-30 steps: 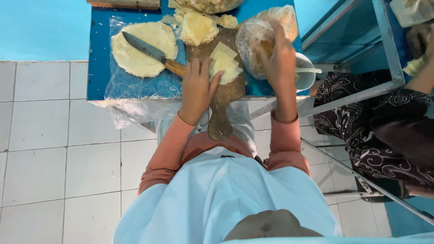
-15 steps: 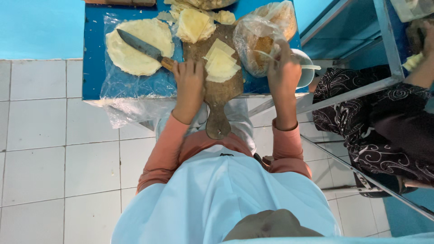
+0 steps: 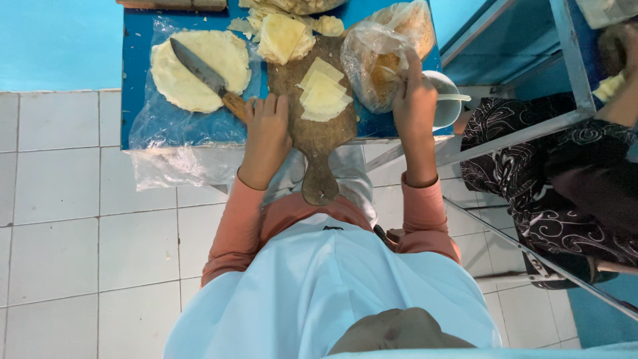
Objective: The person places slices of cheese onto round dough bases on a wooden board, spoons filling from a cup onto the cheese, and folds the dough over the filling. The person stacks the folded pastries on the board and repeats the process with additional dough pieces.
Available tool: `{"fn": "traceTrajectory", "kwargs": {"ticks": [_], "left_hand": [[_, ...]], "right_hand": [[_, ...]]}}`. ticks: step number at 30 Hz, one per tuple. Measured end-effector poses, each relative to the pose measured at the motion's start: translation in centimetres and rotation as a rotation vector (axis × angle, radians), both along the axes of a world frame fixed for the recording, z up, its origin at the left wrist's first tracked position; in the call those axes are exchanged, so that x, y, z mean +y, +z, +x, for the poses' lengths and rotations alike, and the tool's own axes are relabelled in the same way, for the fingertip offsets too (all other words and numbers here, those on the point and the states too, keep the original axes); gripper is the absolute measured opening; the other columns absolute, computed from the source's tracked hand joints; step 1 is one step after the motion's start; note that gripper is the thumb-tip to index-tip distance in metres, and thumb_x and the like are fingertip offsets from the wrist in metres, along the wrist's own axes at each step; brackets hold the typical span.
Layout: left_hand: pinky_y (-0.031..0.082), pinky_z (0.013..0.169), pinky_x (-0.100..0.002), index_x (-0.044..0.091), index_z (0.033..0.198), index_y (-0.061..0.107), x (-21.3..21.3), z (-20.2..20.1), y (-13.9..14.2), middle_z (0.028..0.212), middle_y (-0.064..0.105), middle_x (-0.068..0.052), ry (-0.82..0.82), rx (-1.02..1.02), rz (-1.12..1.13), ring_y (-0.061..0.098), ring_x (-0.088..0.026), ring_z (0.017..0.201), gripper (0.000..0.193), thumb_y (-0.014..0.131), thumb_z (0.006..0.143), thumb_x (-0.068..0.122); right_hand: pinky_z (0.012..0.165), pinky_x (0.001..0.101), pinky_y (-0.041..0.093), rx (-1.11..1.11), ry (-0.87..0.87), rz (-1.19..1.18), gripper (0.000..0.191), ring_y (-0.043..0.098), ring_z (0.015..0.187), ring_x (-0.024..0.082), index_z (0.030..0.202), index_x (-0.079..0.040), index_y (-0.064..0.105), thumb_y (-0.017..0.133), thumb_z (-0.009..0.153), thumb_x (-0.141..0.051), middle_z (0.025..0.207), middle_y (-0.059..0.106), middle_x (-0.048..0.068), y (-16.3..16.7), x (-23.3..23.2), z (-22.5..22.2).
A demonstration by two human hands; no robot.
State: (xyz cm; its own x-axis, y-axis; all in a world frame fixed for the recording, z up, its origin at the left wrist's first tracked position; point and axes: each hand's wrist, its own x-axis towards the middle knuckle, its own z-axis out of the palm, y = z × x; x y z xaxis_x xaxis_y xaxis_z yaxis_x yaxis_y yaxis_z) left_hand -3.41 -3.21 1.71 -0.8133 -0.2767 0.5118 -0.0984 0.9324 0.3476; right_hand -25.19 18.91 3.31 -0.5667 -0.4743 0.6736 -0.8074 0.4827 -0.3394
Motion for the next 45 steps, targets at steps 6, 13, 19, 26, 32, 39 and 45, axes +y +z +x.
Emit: {"fn": "traceTrajectory", "kwargs": {"ticks": [6,13,19,26,32,39,45], "left_hand": [[0.035,0.111,-0.056,0.001,0.116,0.062,1.3,-0.3,0.3,0.112,0.055,-0.017,0.053,0.107,0.011,0.053,-0.038,0.11,0.023,0.068,0.095,0.01],[0.033,0.104,-0.063,0.003,0.106,0.063,4.2,-2.0,0.1,0.111,0.056,-0.016,0.202,0.063,-0.041,0.052,-0.038,0.108,0.031,0.072,0.091,0.028],[0.035,0.099,-0.058,0.005,0.104,0.062,4.5,-2.7,-0.4,0.107,0.056,-0.015,0.231,0.042,-0.05,0.051,-0.036,0.107,0.024,0.072,0.089,0.022],[0.036,0.089,-0.05,0.006,0.106,0.059,4.4,-3.5,-1.4,0.103,0.057,-0.014,0.203,0.065,-0.023,0.052,-0.033,0.105,0.02,0.07,0.091,0.016],[0.036,0.083,-0.048,0.006,0.114,0.054,3.5,-3.8,-1.1,0.1,0.066,-0.015,0.077,0.152,0.174,0.061,-0.034,0.096,0.026,0.067,0.092,0.014],[0.035,0.074,-0.047,0.009,0.121,0.05,2.6,-3.7,-0.7,0.078,0.068,-0.013,0.035,0.16,0.216,0.065,-0.037,0.073,0.033,0.067,0.093,0.014],[0.036,0.075,-0.048,0.007,0.123,0.051,2.5,-3.9,-0.8,0.066,0.065,-0.01,0.024,0.086,0.307,0.065,-0.037,0.069,0.035,0.066,0.093,0.013]], "right_hand": [[0.071,0.0388,0.059,-0.03,0.052,-0.057,0.058,0.077,0.08,0.032,0.142,-0.007,0.052,0.067,0.091,0.013,0.092,0.075,0.017,0.2,0.4,-0.1],[0.072,0.0358,0.061,0.034,-0.034,-0.133,0.058,0.078,0.081,0.027,0.139,-0.009,0.056,0.074,0.087,0.01,0.087,0.077,0.014,1.2,1.4,-0.9],[0.067,0.0267,0.06,-0.292,0.1,-0.338,0.056,0.076,0.078,0.015,0.142,-0.006,0.055,0.07,0.093,0.014,0.092,0.077,0.011,0.3,2.0,0.1],[0.066,0.0246,0.057,-0.717,0.386,-0.521,0.055,0.069,0.075,0.014,0.145,-0.003,0.052,0.068,0.095,0.014,0.098,0.074,0.015,-3.5,-1.3,2.2],[0.076,0.0265,0.06,-0.819,0.5,-0.519,0.053,0.072,0.083,0.015,0.143,0.0,0.048,0.068,0.097,0.013,0.108,0.076,0.018,-5.4,-2.5,2.8],[0.088,0.0309,0.061,-0.533,0.485,-0.402,0.048,0.075,0.1,0.019,0.14,0.002,0.052,0.073,0.097,0.01,0.112,0.078,0.017,-5.6,-1.9,3.5],[0.096,0.0331,0.06,-0.171,0.366,-0.274,0.035,0.078,0.107,0.024,0.127,0.002,0.06,0.076,0.096,0.008,0.111,0.079,0.01,-4.4,-1.6,4.6]]}}
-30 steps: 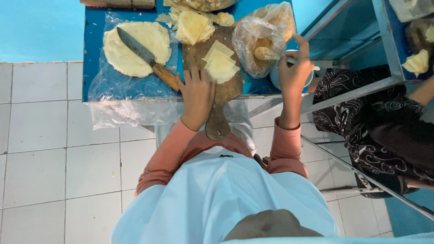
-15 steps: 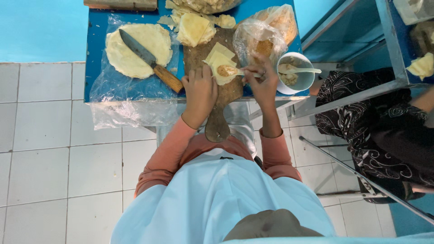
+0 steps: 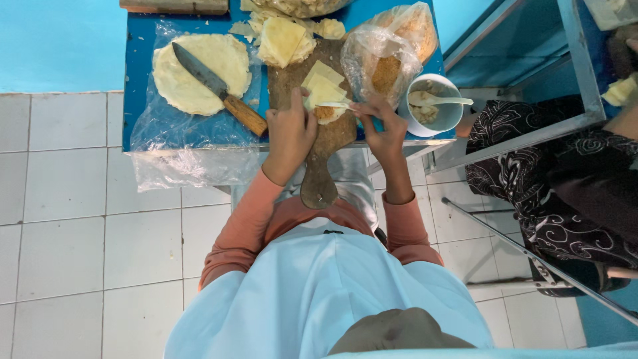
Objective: The person places slices of cheese onto round dough bases on a wooden board, spoons filling from a cup onto the cheese, and folds the dough over the filling. The person stacks the folded pastries on the board and repeats the process with additional dough pieces.
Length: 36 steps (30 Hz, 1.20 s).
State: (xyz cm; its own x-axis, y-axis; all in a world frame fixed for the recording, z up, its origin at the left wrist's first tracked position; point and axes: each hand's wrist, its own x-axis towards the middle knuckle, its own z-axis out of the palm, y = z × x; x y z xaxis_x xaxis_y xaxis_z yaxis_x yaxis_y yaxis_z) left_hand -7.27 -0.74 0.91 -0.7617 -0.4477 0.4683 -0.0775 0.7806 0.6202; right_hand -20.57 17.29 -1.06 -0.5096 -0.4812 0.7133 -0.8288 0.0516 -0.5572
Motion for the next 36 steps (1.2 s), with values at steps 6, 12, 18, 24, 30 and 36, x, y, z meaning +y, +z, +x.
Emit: {"fn": "traceTrajectory", "kwargs": {"ticks": [6,12,18,24,30,36], "left_hand": [[0.04,0.073,-0.048,0.007,0.124,0.051,0.3,0.0,0.1,0.079,0.064,-0.009,-0.052,0.14,0.071,0.065,-0.033,0.077,0.039,0.066,0.088,0.007],[0.045,0.077,-0.05,0.003,0.122,0.055,0.3,-0.3,0.6,0.087,0.059,-0.017,-0.132,0.148,0.184,0.061,-0.038,0.086,0.034,0.063,0.09,0.001],[0.047,0.084,-0.049,0.002,0.126,0.054,0.7,-0.5,0.7,0.099,0.062,-0.019,-0.211,0.266,0.129,0.061,-0.04,0.097,0.029,0.058,0.098,-0.005],[0.047,0.085,-0.048,0.002,0.122,0.057,0.5,-0.4,0.6,0.095,0.062,-0.017,-0.255,0.227,0.143,0.061,-0.038,0.095,0.033,0.056,0.092,-0.009],[0.048,0.085,-0.047,0.001,0.117,0.058,0.7,-0.3,0.7,0.104,0.059,-0.02,-0.276,0.24,0.185,0.061,-0.039,0.099,0.031,0.058,0.088,-0.01],[0.048,0.085,-0.048,-0.002,0.098,0.062,0.7,-0.5,0.7,0.102,0.058,-0.02,-0.251,0.252,0.117,0.06,-0.041,0.099,0.013,0.063,0.087,-0.008]], "right_hand": [[0.096,0.0368,0.059,0.167,-0.211,-0.117,0.027,0.077,0.101,0.026,0.117,-0.002,0.068,0.077,0.094,0.009,0.111,0.076,0.015,1.8,0.2,0.7],[0.08,0.0368,0.061,-0.018,-0.479,0.016,0.053,0.077,0.094,0.025,0.142,-0.001,0.056,0.068,0.092,0.01,0.103,0.075,0.013,5.5,1.4,-0.1],[0.096,0.0456,0.049,0.456,-0.549,0.202,0.054,0.063,0.111,0.039,0.127,-0.005,0.058,0.077,0.077,-0.001,0.117,0.07,0.02,5.8,-0.3,0.4],[0.094,0.0429,0.051,0.089,-0.217,0.202,0.043,0.065,0.104,0.033,0.123,-0.008,0.063,0.083,0.085,-0.005,0.108,0.073,0.011,2.5,-1.9,2.0],[0.093,0.0413,0.052,0.035,-0.192,0.19,0.06,0.066,0.1,0.03,0.138,-0.004,0.059,0.079,0.082,0.001,0.095,0.072,0.008,1.5,-2.8,2.0],[0.088,0.0392,0.053,-0.056,-0.16,0.202,0.065,0.066,0.092,0.027,0.143,-0.004,0.056,0.076,0.082,0.005,0.091,0.07,0.008,1.8,-3.2,1.8]]}}
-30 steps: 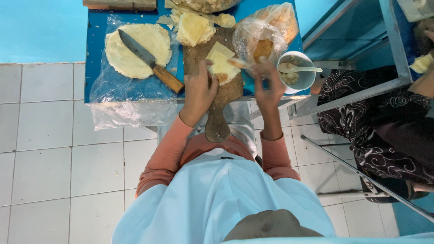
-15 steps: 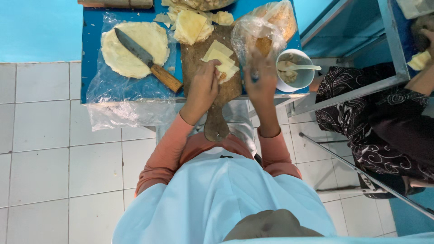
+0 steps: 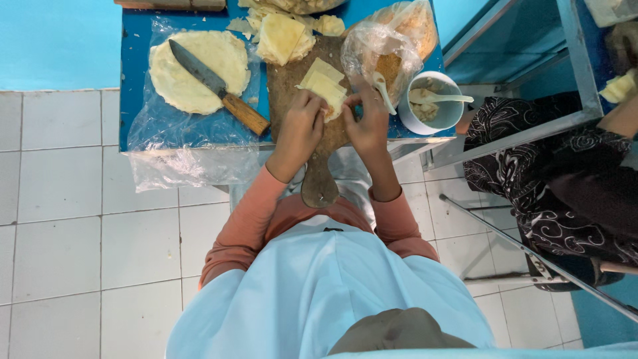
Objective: The person places slices of cheese onto round dough bases on a wooden board, spoons filling from a cup onto the cheese, and folds the dough over the filling. The person stacks the folded pastries on the board and repeats the process with additional dough pieces.
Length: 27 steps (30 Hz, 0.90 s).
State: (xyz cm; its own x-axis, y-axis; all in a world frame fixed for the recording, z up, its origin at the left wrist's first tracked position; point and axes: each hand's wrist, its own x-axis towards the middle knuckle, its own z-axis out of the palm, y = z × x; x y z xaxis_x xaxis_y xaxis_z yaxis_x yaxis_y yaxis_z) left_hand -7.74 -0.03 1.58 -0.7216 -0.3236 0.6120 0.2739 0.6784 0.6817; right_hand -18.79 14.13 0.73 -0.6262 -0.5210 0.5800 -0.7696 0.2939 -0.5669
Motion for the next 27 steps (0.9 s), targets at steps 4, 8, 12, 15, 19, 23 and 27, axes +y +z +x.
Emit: {"fn": "traceTrajectory", "kwargs": {"ticks": [4,8,12,15,19,23,27], "left_hand": [[0.049,0.085,-0.047,-0.004,0.095,0.065,0.1,0.0,-0.1,0.101,0.058,-0.019,0.018,0.009,-0.017,0.059,-0.039,0.099,0.007,0.066,0.088,-0.006],[0.049,0.085,-0.046,-0.004,0.096,0.068,0.0,0.0,-0.1,0.101,0.059,-0.018,0.017,0.017,-0.038,0.059,-0.038,0.098,0.01,0.067,0.086,-0.005],[0.049,0.084,-0.046,-0.004,0.095,0.068,0.1,-0.1,-0.3,0.101,0.059,-0.018,0.031,0.013,-0.051,0.059,-0.037,0.098,0.009,0.068,0.087,-0.004],[0.048,0.085,-0.047,-0.003,0.096,0.066,0.1,-0.2,-0.4,0.102,0.058,-0.019,0.047,-0.02,-0.055,0.058,-0.038,0.099,0.007,0.068,0.089,-0.004],[0.046,0.085,-0.049,0.0,0.103,0.061,0.1,-0.2,-0.4,0.103,0.059,-0.019,0.043,-0.058,-0.04,0.057,-0.041,0.1,0.015,0.068,0.089,-0.003],[0.046,0.086,-0.049,0.0,0.112,0.058,0.1,-0.2,-0.2,0.104,0.06,-0.018,0.029,-0.064,-0.013,0.057,-0.04,0.1,0.024,0.066,0.089,-0.003],[0.046,0.086,-0.049,0.0,0.114,0.062,0.1,-0.1,-0.2,0.105,0.06,-0.02,0.032,-0.033,-0.047,0.057,-0.041,0.101,0.027,0.066,0.088,-0.003]], "right_hand": [[0.089,0.0396,0.052,0.038,0.018,-0.007,0.067,0.065,0.093,0.028,0.143,-0.004,0.055,0.076,0.081,0.006,0.091,0.07,0.008,0.2,0.1,0.2],[0.087,0.0374,0.053,0.041,0.02,-0.011,0.065,0.065,0.09,0.025,0.144,-0.004,0.055,0.075,0.083,0.007,0.09,0.068,0.008,0.0,-0.2,0.2],[0.08,0.029,0.058,-0.185,0.08,-0.158,0.064,0.068,0.088,0.017,0.146,-0.003,0.052,0.074,0.088,0.011,0.099,0.065,0.008,-0.9,-0.5,0.1],[0.078,0.026,0.058,-0.287,0.15,-0.242,0.071,0.068,0.091,0.015,0.148,-0.002,0.048,0.077,0.085,0.012,0.11,0.063,0.01,-1.7,-0.8,0.3],[0.083,0.0278,0.061,-0.113,0.149,-0.244,0.066,0.072,0.096,0.017,0.147,-0.006,0.048,0.076,0.09,0.011,0.118,0.062,0.012,-2.0,-1.2,0.9],[0.085,0.0358,0.057,0.086,0.136,-0.05,0.064,0.071,0.096,0.024,0.151,-0.006,0.047,0.071,0.094,0.009,0.118,0.062,0.014,-1.1,-0.5,1.8],[0.083,0.0355,0.058,0.059,0.173,-0.004,0.059,0.071,0.097,0.026,0.151,-0.008,0.047,0.067,0.098,0.009,0.123,0.062,0.018,0.1,-0.5,2.6]]}}
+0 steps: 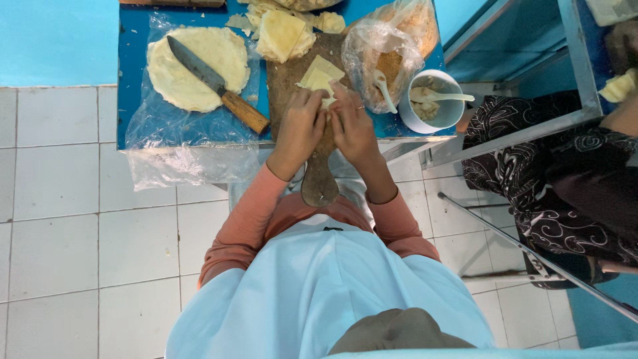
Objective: The person places slices of cheese onto round dough bases on a wooden board, spoons filling from a cup onto the cheese, and folds the dough over the filling. The person stacks the folded pastries on the board and repeats the process with additional dough pieces.
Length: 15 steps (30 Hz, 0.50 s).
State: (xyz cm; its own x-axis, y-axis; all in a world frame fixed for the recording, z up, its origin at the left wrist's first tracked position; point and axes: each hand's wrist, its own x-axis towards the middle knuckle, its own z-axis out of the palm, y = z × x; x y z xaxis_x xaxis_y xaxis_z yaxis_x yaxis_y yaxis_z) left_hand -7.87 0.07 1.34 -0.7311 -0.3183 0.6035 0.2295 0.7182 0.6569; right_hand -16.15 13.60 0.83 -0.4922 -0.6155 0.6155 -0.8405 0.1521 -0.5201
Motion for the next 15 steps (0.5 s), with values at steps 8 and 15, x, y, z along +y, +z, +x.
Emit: {"fn": "traceTrajectory", "kwargs": {"ticks": [8,15], "left_hand": [[0.049,0.087,-0.047,-0.002,0.099,0.067,-0.3,0.1,-0.4,0.103,0.06,-0.017,-0.012,0.006,-0.011,0.059,-0.039,0.101,0.009,0.067,0.09,-0.002],[0.049,0.09,-0.046,-0.004,0.105,0.066,-1.0,1.2,0.9,0.109,0.057,-0.018,-0.104,-0.013,-0.076,0.058,-0.038,0.105,0.018,0.071,0.087,0.001]], "right_hand": [[0.092,0.0404,0.054,-0.035,0.151,0.087,0.072,0.069,0.107,0.033,0.15,-0.009,0.047,0.072,0.085,0.007,0.114,0.07,0.014,2.7,2.1,-1.2],[0.086,0.0344,0.056,-0.007,0.202,0.135,0.063,0.072,0.095,0.024,0.147,-0.012,0.055,0.076,0.091,0.006,0.102,0.074,0.009,1.6,1.6,-3.9]]}}
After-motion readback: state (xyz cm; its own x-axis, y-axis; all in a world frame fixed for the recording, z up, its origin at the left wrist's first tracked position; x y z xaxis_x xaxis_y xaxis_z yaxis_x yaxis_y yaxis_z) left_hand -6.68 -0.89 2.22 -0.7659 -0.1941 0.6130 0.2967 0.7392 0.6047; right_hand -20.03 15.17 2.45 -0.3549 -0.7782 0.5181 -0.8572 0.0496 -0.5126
